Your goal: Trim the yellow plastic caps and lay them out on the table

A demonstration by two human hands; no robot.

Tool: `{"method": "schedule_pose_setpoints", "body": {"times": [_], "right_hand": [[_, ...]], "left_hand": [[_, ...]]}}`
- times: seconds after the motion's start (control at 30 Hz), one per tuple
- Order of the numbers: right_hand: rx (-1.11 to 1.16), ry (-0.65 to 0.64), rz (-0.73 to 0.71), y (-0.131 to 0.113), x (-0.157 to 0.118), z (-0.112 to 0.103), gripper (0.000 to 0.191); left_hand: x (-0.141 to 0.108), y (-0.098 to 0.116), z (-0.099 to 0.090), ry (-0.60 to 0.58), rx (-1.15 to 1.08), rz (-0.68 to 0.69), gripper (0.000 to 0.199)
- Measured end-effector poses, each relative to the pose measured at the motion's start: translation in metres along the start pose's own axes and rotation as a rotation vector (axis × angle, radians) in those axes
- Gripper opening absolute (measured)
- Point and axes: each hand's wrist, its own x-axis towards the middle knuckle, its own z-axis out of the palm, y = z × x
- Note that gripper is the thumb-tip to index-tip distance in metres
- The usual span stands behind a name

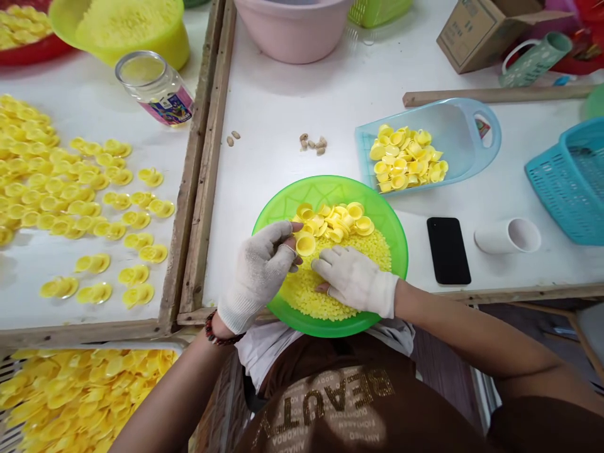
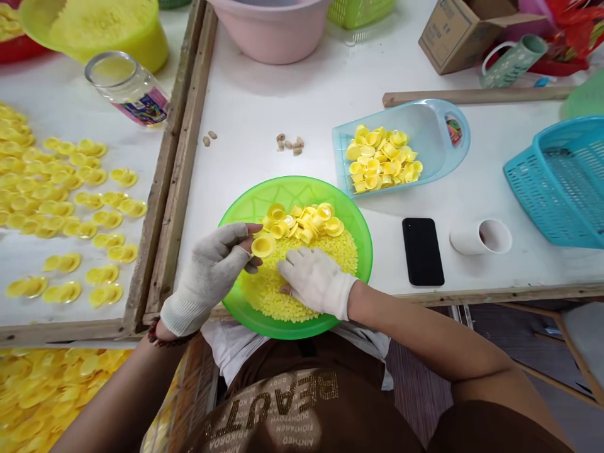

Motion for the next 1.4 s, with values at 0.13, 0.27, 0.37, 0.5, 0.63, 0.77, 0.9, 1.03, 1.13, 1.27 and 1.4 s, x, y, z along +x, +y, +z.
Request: {"method": "schedule_pose_setpoints", "body": {"times": [0.13,0.27,0.37,0.5,0.63,0.77,0.9,1.03,1.13,1.27,1.4], "right_hand": [[0.132,-0.112,0.079,0.001,0.001,0.004,0.026],[0.753,0.055,0.107,0.014,0.001,-0.007,0.037],[1.370,0.340,0.104,0.014,0.007,-0.021,0.043],[1.774,0.643,0.076,0.001,0.024,-0.035,0.047],[1.820,0.735,0.016,-0.007,0.034,-0.035,0.045],[1.817,0.733,-0.023,-0.006,0.032,-0.031,0.042],[1.789,0.760,0.038,-0.001,0.021,-0.033,0.044],[1.378,0.648,0.134,0.012,-0.001,-0.031,0.037],[0.699,0.388,0.143,0.019,-0.017,-0.026,0.017],[0.312,0.313,0.088,0.017,-0.027,-0.021,0.012],[0.354,0.524,0.015,0.011,-0.024,-0.024,0.028]], "left_hand": [[0.004,-0.003,0.008,-0.043,-0.012,-0.056,0.034],[0.006,-0.011,0.012,-0.023,0.122,0.005,0.036],[0.005,-0.013,0.017,-0.058,0.197,0.063,0.034],[-0.001,-0.005,0.026,-0.222,0.129,0.028,0.024],[-0.006,0.003,0.030,-0.256,-0.020,-0.024,0.019],[-0.007,0.003,0.030,-0.240,-0.061,-0.032,0.018],[-0.010,0.000,0.027,-0.212,-0.104,-0.100,0.018],[-0.013,-0.002,0.021,-0.111,-0.229,-0.158,0.024],[-0.014,-0.005,0.017,-0.107,-0.269,-0.127,0.014],[-0.012,-0.009,0.015,-0.091,-0.360,-0.136,0.014],[-0.013,-0.009,0.019,-0.079,-0.301,-0.082,0.014]]}}
